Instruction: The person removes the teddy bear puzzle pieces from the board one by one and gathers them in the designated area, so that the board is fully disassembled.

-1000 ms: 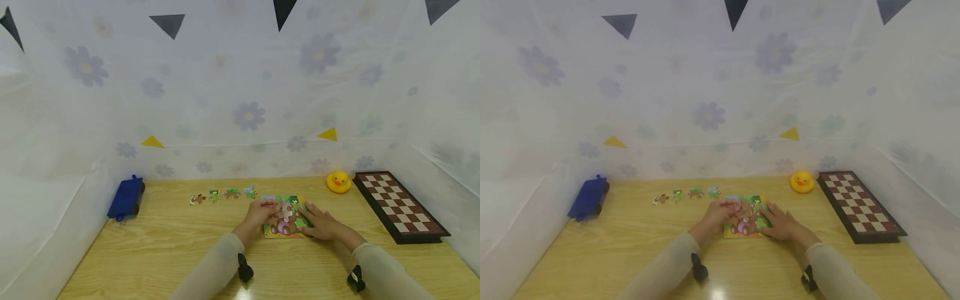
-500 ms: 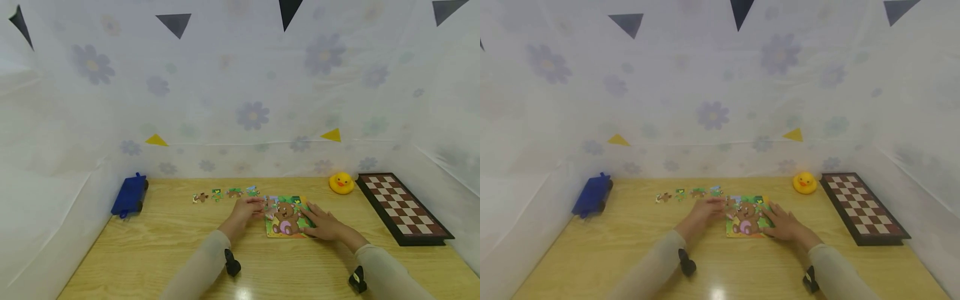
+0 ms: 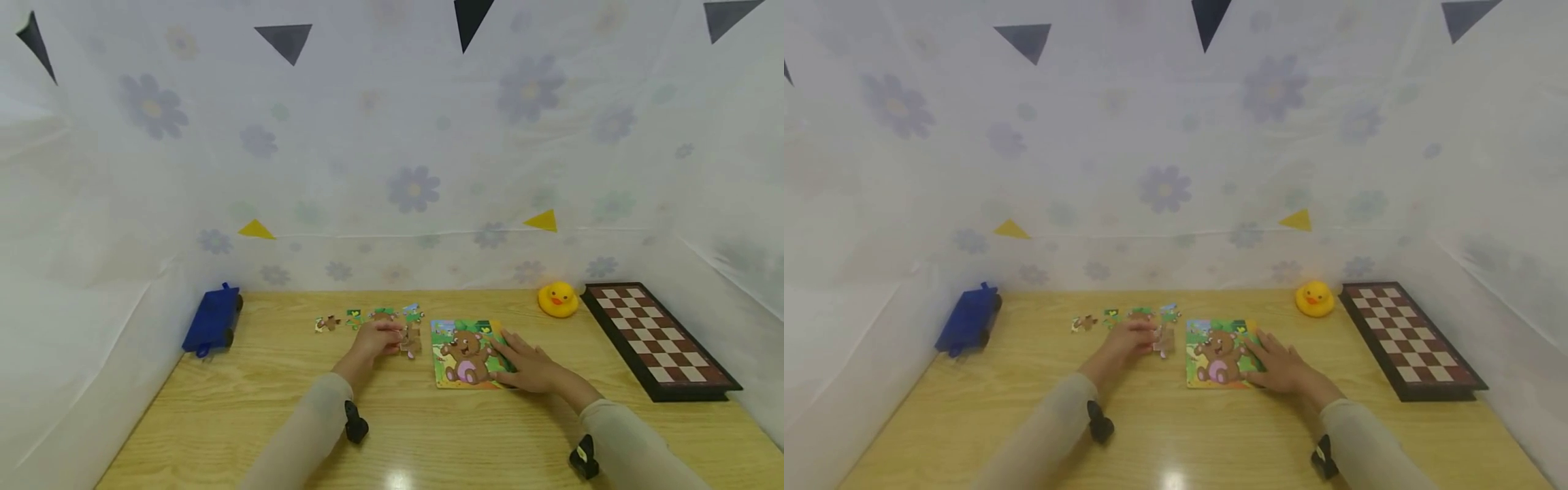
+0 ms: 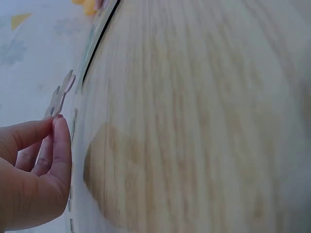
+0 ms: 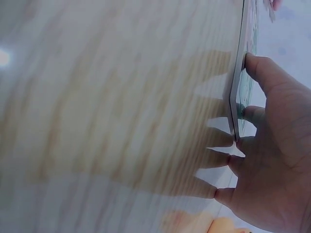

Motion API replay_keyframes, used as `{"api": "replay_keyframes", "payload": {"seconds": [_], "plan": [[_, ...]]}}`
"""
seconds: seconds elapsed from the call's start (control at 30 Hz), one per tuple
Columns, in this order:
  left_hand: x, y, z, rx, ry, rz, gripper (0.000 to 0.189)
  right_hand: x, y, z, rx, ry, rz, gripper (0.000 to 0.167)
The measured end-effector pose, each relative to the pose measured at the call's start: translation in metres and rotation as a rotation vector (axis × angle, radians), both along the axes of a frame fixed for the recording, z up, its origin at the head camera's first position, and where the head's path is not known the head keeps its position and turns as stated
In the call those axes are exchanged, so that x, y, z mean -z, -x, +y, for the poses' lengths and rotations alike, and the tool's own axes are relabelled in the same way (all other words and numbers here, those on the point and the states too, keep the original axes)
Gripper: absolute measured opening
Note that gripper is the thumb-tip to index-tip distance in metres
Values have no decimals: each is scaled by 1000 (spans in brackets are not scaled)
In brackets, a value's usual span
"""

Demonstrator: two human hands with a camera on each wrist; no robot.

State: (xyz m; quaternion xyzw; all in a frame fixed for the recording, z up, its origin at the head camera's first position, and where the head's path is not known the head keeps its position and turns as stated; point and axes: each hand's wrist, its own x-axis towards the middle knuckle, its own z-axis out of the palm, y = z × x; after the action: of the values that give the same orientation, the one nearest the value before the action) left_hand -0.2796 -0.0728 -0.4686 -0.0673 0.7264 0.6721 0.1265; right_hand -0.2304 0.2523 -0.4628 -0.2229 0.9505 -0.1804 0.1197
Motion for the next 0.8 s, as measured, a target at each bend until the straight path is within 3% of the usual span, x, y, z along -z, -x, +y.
{"api": "replay_keyframes", "payload": {"seconds": [0.33, 0.8], "plan": [[5, 6, 7, 44, 33, 48, 22, 6, 2, 2, -1, -17, 14, 76], [6, 12, 6, 52, 85, 107, 21, -2, -2, -2, 2, -18, -17, 75]]}}
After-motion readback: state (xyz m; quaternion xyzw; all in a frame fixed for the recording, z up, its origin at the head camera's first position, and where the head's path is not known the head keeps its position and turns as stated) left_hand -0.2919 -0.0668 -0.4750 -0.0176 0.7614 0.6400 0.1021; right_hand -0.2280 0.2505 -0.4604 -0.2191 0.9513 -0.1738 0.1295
